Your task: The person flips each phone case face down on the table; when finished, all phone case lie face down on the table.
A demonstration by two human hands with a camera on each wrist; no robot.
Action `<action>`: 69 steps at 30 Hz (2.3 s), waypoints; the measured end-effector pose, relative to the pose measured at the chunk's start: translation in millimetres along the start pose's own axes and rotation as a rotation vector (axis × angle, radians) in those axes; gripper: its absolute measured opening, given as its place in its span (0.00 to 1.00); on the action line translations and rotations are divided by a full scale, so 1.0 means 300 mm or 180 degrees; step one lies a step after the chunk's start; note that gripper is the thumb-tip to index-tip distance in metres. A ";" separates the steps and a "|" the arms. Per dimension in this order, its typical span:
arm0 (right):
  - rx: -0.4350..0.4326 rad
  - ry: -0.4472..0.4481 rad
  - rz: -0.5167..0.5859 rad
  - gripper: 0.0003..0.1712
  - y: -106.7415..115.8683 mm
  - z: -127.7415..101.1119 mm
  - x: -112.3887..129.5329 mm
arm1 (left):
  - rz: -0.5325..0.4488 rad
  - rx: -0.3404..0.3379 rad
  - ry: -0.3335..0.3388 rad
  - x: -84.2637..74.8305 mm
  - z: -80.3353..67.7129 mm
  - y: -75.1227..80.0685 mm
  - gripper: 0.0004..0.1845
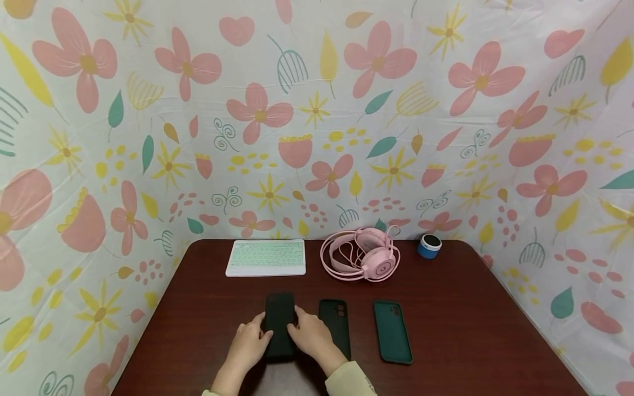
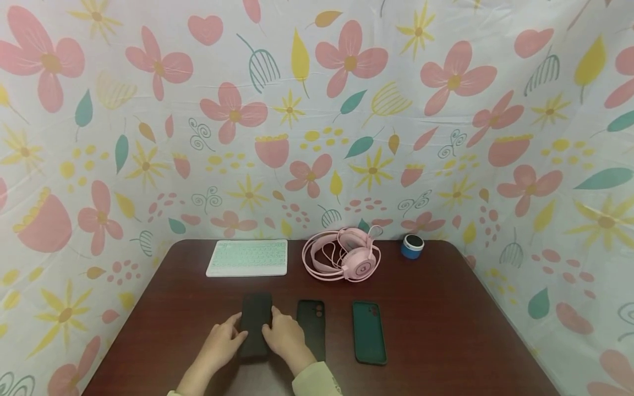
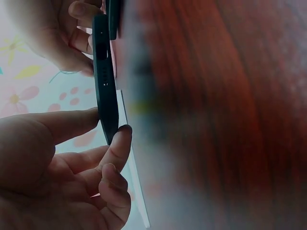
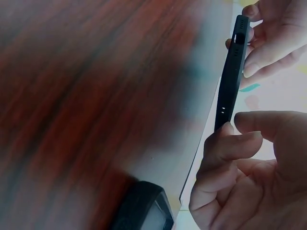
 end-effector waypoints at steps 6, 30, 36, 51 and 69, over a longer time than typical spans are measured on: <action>0.0144 -0.0087 -0.0070 0.31 -0.020 0.011 -0.006 | 0.0054 0.0153 0.0113 0.008 0.000 -0.012 0.27; 0.0307 -0.0208 -0.0417 0.32 -0.031 0.002 0.015 | 0.0494 0.0342 0.0307 0.012 0.023 -0.041 0.28; 0.0334 -0.0242 -0.0523 0.32 -0.030 0.001 0.022 | 0.0524 0.0350 0.0284 0.010 0.019 -0.040 0.27; 0.0178 -0.0227 -0.0668 0.33 -0.046 0.008 0.023 | 0.0569 0.0378 0.0327 0.028 0.016 -0.052 0.28; 0.0089 -0.0070 -0.0193 0.31 0.050 -0.012 -0.025 | 0.0906 0.0197 0.0623 -0.068 0.003 -0.031 0.33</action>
Point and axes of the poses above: each hand's wrist, its own z-axis towards the middle knuckle, its own y-axis out of the back of the hand, x = y × z, the point moved 3 cm from there along z, towards the middle knuckle, and after that the axes turned 11 degrees about -y, right-handed, at the moved point
